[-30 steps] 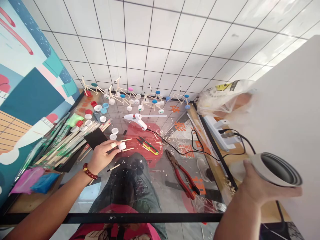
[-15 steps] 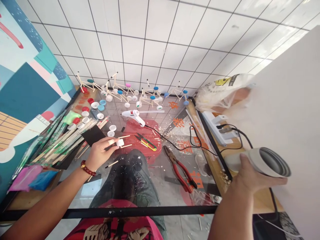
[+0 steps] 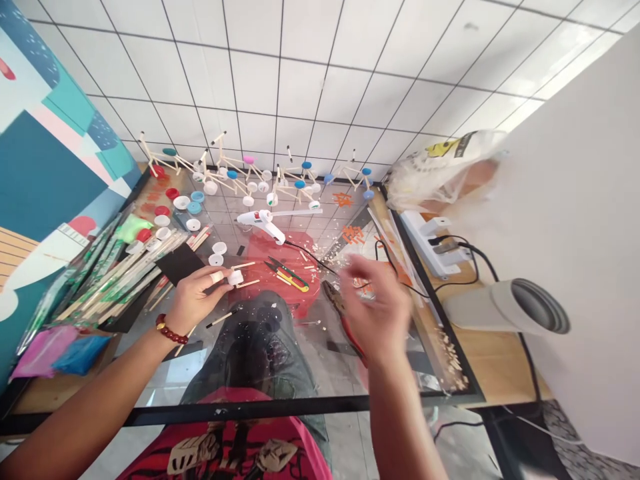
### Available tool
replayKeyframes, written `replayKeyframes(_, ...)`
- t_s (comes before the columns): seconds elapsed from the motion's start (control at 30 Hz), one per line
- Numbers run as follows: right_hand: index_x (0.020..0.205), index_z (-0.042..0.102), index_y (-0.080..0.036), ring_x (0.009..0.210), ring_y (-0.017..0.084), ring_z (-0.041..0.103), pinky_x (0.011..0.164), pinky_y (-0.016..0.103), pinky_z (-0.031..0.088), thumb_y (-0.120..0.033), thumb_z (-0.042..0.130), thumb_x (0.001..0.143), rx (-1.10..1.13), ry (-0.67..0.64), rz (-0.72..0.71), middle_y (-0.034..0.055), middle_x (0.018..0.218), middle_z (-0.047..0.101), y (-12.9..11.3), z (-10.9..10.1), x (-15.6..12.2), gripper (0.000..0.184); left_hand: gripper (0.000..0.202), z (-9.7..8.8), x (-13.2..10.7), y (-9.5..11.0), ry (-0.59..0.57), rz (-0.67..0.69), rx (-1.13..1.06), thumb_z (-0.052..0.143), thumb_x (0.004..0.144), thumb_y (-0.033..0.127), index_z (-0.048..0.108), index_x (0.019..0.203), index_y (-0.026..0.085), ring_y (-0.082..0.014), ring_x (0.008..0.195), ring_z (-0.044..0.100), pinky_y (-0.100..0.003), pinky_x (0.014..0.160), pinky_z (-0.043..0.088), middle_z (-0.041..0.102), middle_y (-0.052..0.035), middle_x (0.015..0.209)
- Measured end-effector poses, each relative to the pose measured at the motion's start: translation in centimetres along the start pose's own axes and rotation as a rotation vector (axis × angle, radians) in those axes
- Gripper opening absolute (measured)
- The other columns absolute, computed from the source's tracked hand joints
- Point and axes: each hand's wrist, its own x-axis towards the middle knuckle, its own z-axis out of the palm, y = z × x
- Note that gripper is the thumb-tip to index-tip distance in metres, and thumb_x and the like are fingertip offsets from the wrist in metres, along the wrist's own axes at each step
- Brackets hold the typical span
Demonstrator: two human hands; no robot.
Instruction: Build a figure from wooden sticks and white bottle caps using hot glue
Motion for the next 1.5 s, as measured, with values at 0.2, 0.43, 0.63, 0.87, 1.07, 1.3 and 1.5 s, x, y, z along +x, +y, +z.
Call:
replayKeyframes(0.2, 0.105, 0.072, -0.018, 0.094, 0.021, 0.068, 0.088, 0.036, 0.054, -0.014, 0.064, 0.091, 0.123, -0.693, -0.312, 0.0092, 0.100, 0.072, -1.9, 9.9, -1.0, 0.017, 0.020, 0.0, 0.1, 0.2, -0.008, 0.018, 0.037, 0.067, 0.089, 0.024, 0.076, 0.107, 0.021, -0.0210, 0.099, 0.073, -0.034, 0.094, 0.058, 0.076, -0.0081, 0.109)
replayKeyframes(0.43, 0.105, 0.072, -0.017, 0.090, 0.023, 0.061, 0.084, 0.035, 0.049, -0.019, 0.060, 0.094, 0.026, -0.727, -0.345, 0.0094, 0.094, 0.066, -0.6, 13.1, -2.5, 0.017, 0.024, -0.3, 0.4, 0.7, 0.001, 0.048, 0.093, 0.069, 0.087, 0.021, 0.074, 0.111, 0.020, -0.0207, 0.097, 0.073, -0.033, 0.091, 0.059, 0.076, -0.0085, 0.108)
replayKeyframes(0.63, 0.100, 0.074, -0.020, 0.089, 0.021, 0.058, 0.085, 0.035, 0.044, -0.021, 0.056, 0.097, 0.055, -0.687, -0.380, 0.0078, 0.092, 0.066, 0.1, 13.5, -2.8, 0.019, 0.020, -0.5, 0.6, 1.3, -0.014, 0.062, 0.089, 0.067, 0.089, 0.021, 0.074, 0.107, 0.019, -0.0198, 0.097, 0.072, -0.033, 0.091, 0.059, 0.075, -0.0078, 0.106)
replayKeyframes(0.87, 0.095, 0.073, -0.021, 0.092, 0.021, 0.058, 0.087, 0.037, 0.040, -0.025, 0.055, 0.099, 0.081, -0.635, -0.388, 0.0072, 0.093, 0.068, 0.3, 14.0, -3.2, 0.018, 0.021, -0.5, 0.7, 1.5, -0.033, 0.028, 0.065, 0.066, 0.088, 0.020, 0.073, 0.108, 0.020, -0.0182, 0.096, 0.072, -0.031, 0.090, 0.059, 0.073, -0.0063, 0.108)
replayKeyframes(1.07, 0.093, 0.071, -0.021, 0.094, 0.021, 0.058, 0.087, 0.036, 0.036, -0.022, 0.054, 0.099, 0.088, -0.672, -0.379, 0.0066, 0.096, 0.069, 0.3, 14.0, -3.2, 0.018, 0.021, -0.5, 0.7, 1.4, -0.032, 0.031, 0.064, 0.067, 0.088, 0.020, 0.074, 0.108, 0.020, -0.0176, 0.096, 0.071, -0.030, 0.091, 0.059, 0.073, -0.0058, 0.108)
replayKeyframes(1.3, 0.094, 0.071, -0.021, 0.095, 0.020, 0.058, 0.087, 0.036, 0.033, -0.019, 0.051, 0.100, 0.093, -0.723, -0.350, 0.0064, 0.098, 0.069, 0.3, 13.9, -3.2, 0.021, 0.020, -0.5, 0.7, 1.2, -0.041, 0.001, 0.078, 0.069, 0.088, 0.024, 0.074, 0.107, 0.021, -0.0173, 0.091, 0.072, -0.031, 0.089, 0.060, 0.074, -0.0055, 0.108)
replayKeyframes(1.5, 0.091, 0.071, -0.021, 0.093, 0.019, 0.059, 0.086, 0.035, 0.032, -0.016, 0.051, 0.099, 0.117, -0.713, -0.344, 0.0054, 0.094, 0.070, 0.4, 14.0, -3.2, 0.022, 0.021, -0.4, 0.6, 1.2, -0.039, -0.005, 0.050, 0.069, 0.088, 0.024, 0.075, 0.108, 0.021, -0.0189, 0.097, 0.072, -0.033, 0.091, 0.060, 0.074, -0.0060, 0.110)
